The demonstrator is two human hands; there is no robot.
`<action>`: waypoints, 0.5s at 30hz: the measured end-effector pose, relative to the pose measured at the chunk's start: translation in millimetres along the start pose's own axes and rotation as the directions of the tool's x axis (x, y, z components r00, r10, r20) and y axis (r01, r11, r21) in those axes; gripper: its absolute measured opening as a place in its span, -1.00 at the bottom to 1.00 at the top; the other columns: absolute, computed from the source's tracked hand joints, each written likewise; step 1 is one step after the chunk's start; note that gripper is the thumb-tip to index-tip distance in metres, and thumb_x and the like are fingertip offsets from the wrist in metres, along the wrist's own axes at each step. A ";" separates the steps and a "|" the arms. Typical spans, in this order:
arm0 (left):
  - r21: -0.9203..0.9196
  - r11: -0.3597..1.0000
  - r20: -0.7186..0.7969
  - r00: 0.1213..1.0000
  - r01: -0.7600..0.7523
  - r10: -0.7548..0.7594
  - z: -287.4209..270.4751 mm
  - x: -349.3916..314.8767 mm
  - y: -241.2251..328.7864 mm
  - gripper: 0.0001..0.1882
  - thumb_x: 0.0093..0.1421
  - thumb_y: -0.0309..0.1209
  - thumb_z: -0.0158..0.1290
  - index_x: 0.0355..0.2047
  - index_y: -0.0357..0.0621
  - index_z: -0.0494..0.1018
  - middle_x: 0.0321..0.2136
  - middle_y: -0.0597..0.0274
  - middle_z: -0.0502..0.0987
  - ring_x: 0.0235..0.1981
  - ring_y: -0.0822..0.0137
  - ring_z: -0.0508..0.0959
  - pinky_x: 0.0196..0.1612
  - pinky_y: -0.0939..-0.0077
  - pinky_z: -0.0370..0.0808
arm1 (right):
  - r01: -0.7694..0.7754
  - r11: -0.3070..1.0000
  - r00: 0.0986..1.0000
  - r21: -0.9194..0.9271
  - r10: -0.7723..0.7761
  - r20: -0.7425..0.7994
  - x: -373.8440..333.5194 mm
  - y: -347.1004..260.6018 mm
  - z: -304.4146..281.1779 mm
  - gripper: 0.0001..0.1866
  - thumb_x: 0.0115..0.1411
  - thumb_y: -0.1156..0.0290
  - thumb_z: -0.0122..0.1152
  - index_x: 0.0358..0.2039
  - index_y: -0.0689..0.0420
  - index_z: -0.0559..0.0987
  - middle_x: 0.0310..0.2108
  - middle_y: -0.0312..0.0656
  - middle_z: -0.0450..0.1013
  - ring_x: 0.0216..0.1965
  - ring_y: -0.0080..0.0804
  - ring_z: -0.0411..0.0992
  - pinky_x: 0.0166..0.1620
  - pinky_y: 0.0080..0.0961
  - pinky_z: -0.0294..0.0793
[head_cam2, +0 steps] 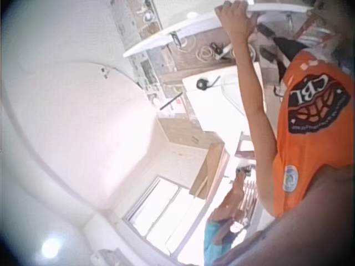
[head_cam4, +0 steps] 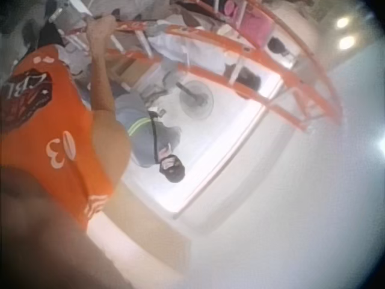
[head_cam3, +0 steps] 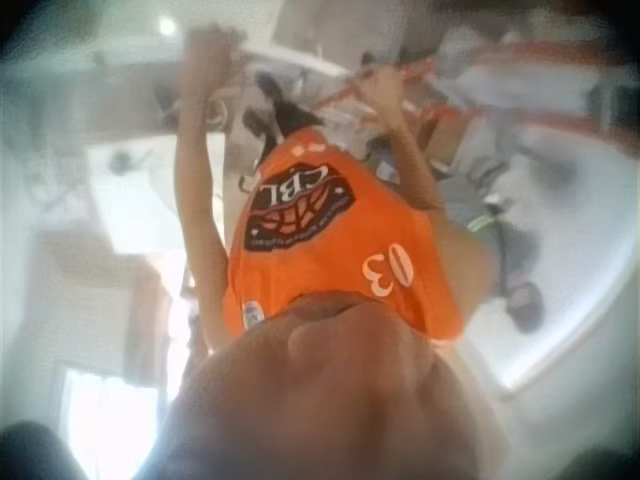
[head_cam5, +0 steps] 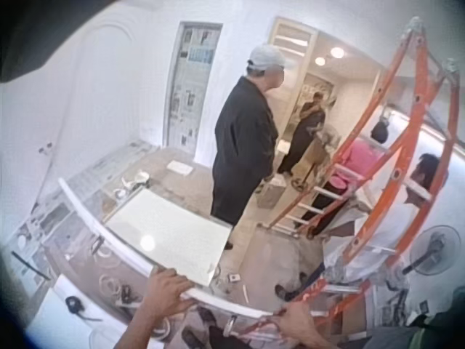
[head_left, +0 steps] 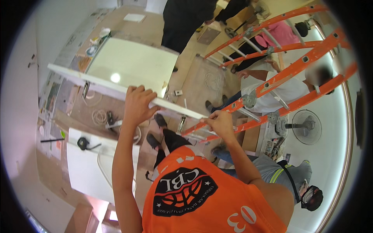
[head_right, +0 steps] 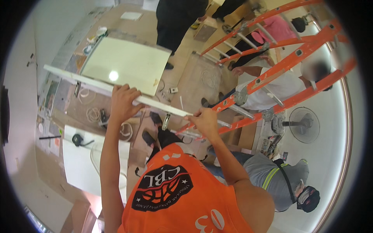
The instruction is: The person applies adhesive tape to the edges of a white cabinet door and aligns it with a cabinet frame. They handle the door and frame, adjusting the position to fit the components together in a room with other workers.
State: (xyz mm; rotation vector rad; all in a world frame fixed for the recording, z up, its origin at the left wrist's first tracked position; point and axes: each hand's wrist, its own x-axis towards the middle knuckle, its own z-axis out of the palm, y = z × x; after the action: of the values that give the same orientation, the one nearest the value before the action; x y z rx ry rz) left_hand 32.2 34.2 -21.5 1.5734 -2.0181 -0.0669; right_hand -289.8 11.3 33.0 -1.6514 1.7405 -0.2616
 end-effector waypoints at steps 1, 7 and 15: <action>0.005 1.000 0.001 1.000 -0.002 0.002 -3.6 -0.3 1.6 -0.58 -0.14 0.02 0.37 -0.46 0.01 0.55 -0.47 0.35 0.53 -0.31 0.22 0.48 -0.14 0.19 0.28 | 0.017 0.999 1.000 -0.051 -0.016 0.015 -0.6 -1.7 -3.1 -0.53 0.02 0.12 0.55 -0.52 0.36 0.65 -0.71 -0.10 0.54 -0.67 -0.40 0.57 -0.44 -0.43 0.54; -0.005 1.000 -0.049 0.998 -0.031 0.030 -7.8 2.6 5.1 -0.55 -0.15 0.06 0.37 -0.50 -0.02 0.55 -0.51 0.37 0.55 -0.34 0.25 0.50 -0.15 0.23 0.30 | 0.089 0.986 0.985 -0.142 -0.065 0.162 21.8 6.2 -8.5 -0.49 0.00 0.08 0.59 -0.58 0.33 0.59 -0.72 -0.13 0.52 -0.68 -0.37 0.56 -0.52 -0.39 0.49; -0.003 0.999 -0.055 0.997 -0.045 0.045 -7.1 4.2 0.9 -0.55 -0.16 0.05 0.39 -0.48 -0.03 0.57 -0.49 0.38 0.57 -0.34 0.28 0.49 -0.14 0.26 0.30 | 0.074 0.994 0.989 0.081 -0.084 0.119 38.3 36.7 3.9 -0.61 0.01 0.24 0.59 -0.57 0.29 0.58 -0.71 -0.21 0.42 -0.72 -0.45 0.46 -0.58 -0.41 0.40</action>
State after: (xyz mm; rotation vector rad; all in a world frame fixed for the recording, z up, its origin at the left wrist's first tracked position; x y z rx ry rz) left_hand 34.1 32.8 -13.5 1.5106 -2.0082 -0.0100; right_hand -313.6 -17.3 -4.9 -1.6486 1.5578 -0.2547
